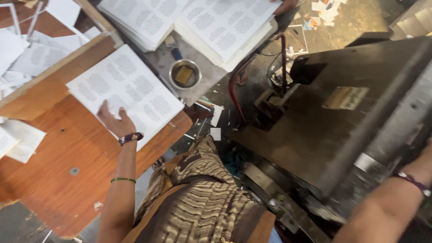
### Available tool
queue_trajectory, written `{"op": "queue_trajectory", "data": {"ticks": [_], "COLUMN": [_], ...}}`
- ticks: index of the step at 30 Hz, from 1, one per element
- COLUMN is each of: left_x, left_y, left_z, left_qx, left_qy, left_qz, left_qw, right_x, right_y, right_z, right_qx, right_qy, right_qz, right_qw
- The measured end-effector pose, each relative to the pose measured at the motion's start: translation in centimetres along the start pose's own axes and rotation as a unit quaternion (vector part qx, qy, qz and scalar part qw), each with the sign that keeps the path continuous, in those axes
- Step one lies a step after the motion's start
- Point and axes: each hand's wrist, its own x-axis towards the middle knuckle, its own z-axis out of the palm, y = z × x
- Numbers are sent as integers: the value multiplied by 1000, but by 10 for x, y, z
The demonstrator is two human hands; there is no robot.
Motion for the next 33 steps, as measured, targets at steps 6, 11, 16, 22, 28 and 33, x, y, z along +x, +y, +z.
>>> {"op": "queue_trajectory", "data": {"ticks": [6,11,16,22,28,33], "left_x": [-72,-106,-107,-45,32,38], "left_y": [58,112,142,67,-24,-26], "left_z": [77,121,151,100,-12,-35], "left_qx": [-174,-85,-241,-351,-383,-106], "left_qy": [-259,-475,-487,-223,-65,-40], "left_qz": [4,-8,-44,-119,-147,-178], "left_qw": [950,876,838,901,910,978], "right_x": [-40,-145,-372,-550,-562,-556], "right_y": [78,73,20,-63,-101,-114], "right_z": [107,238,297,314,360,435], "right_qx": [-48,-273,-187,-146,-93,-145], "right_qy": [-130,-110,-140,-378,-406,-483], "right_qz": [117,-233,-539,-510,-552,-419], "right_qw": [983,927,809,758,722,755]}}
